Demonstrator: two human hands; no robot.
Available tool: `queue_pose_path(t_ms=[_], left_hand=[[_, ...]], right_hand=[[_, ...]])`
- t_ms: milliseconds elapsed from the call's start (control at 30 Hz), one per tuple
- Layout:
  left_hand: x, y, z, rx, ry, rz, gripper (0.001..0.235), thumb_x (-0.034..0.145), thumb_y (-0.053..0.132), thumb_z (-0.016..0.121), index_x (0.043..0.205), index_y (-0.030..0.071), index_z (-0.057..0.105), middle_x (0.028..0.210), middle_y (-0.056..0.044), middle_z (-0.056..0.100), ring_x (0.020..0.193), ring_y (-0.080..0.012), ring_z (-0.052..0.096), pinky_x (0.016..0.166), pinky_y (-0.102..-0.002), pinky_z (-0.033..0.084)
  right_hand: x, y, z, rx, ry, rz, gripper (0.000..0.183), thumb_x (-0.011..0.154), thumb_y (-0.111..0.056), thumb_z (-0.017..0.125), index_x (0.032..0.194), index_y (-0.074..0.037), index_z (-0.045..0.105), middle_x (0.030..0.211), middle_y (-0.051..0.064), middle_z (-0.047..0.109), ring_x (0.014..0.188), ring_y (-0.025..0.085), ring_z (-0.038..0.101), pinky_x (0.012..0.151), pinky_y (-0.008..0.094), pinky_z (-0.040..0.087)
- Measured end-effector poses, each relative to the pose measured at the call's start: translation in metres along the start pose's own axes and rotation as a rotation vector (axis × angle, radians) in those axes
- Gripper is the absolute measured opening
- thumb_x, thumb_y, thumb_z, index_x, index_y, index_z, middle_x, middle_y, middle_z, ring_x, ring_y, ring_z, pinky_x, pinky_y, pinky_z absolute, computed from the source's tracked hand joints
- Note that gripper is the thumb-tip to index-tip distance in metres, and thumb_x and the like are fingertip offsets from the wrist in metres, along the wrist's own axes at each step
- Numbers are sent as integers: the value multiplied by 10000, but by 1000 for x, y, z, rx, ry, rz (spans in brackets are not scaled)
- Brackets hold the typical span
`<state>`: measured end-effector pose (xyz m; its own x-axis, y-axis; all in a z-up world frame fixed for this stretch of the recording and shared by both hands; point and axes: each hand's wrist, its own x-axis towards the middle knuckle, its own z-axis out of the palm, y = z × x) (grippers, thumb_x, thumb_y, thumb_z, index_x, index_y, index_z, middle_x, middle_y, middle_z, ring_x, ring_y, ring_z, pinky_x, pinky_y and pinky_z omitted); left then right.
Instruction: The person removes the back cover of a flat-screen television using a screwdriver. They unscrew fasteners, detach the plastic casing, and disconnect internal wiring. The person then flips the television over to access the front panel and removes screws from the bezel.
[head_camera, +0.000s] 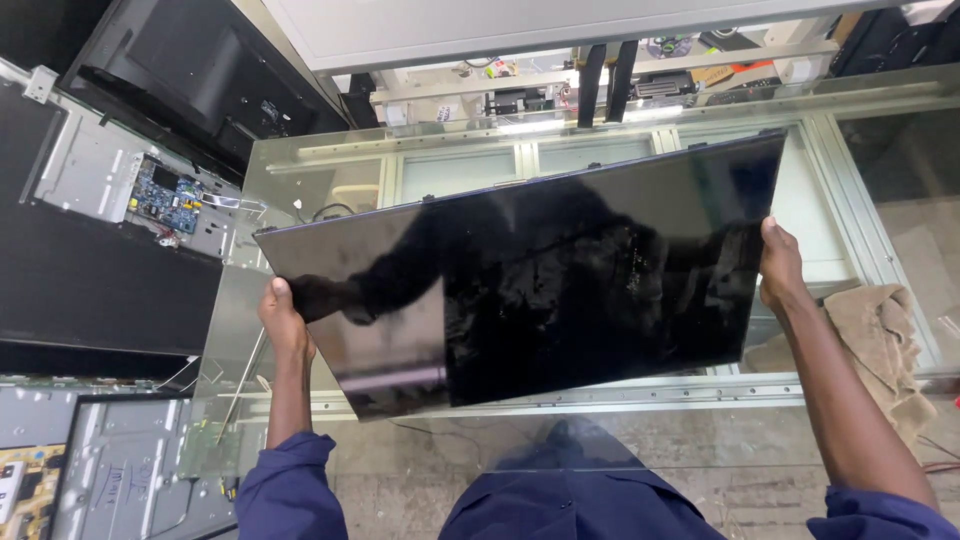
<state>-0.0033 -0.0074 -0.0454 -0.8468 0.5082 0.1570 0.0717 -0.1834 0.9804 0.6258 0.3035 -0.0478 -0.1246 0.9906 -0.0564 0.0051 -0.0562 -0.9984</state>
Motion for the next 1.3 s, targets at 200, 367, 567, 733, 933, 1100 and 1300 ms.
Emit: queue_pose_path(t_ms=[200,367,567,733,933,1100,1300], left_hand=[[7,-50,-21,263,-36,-245,231,1065,276,444,879,172,532,830,35,534,787,-80,503,747,-237,441],[12,-91,-29,421,-89,-376,225,1052,303,463,911,154,555,896,17,541,857,-109,505,791,-278,433],[26,-130,-12,534,-228,-461,241,1027,289,472,1026,110,633,1012,-16,595,967,-149,544,842,-329,457],[38,-136,45,610,-381,-493,178,953,254,463,882,112,545,925,-19,491,890,-161,420,787,-292,381],[51,-126,147,808,-614,-568,546,876,343,422,1320,45,530,1417,-67,487,1320,-321,438,889,-494,392],[54,-155,214,825,-720,-420,264,982,308,459,840,106,554,943,-38,562,892,-199,477,760,-369,368],[76,-228,274,1045,-773,-56,339,929,379,425,918,195,709,869,-116,676,850,-359,663,758,-532,451]], right_hand=[[-9,66,-30,-230,222,341,508,1018,-470,514,1224,-16,611,1219,124,623,1097,274,612,885,402,503],[-45,81,-36,-170,193,556,571,1009,-471,439,1363,-25,482,1425,138,475,1318,283,467,1078,399,383],[-95,131,-83,-193,333,726,536,978,-524,532,1270,-76,560,1302,75,583,1174,235,583,957,350,456],[-161,160,-124,-164,400,732,502,996,-550,573,1149,-74,626,1081,65,665,919,254,666,633,403,492],[-245,165,-144,32,574,753,418,1022,-438,553,1172,-53,618,1179,28,662,1032,165,653,817,302,522],[-304,177,-163,117,467,821,421,1085,-530,380,1167,-178,597,928,24,642,594,184,525,450,321,304],[-368,231,-186,70,576,716,492,1143,-399,373,788,-105,546,364,64,388,323,221,475,512,312,451]])
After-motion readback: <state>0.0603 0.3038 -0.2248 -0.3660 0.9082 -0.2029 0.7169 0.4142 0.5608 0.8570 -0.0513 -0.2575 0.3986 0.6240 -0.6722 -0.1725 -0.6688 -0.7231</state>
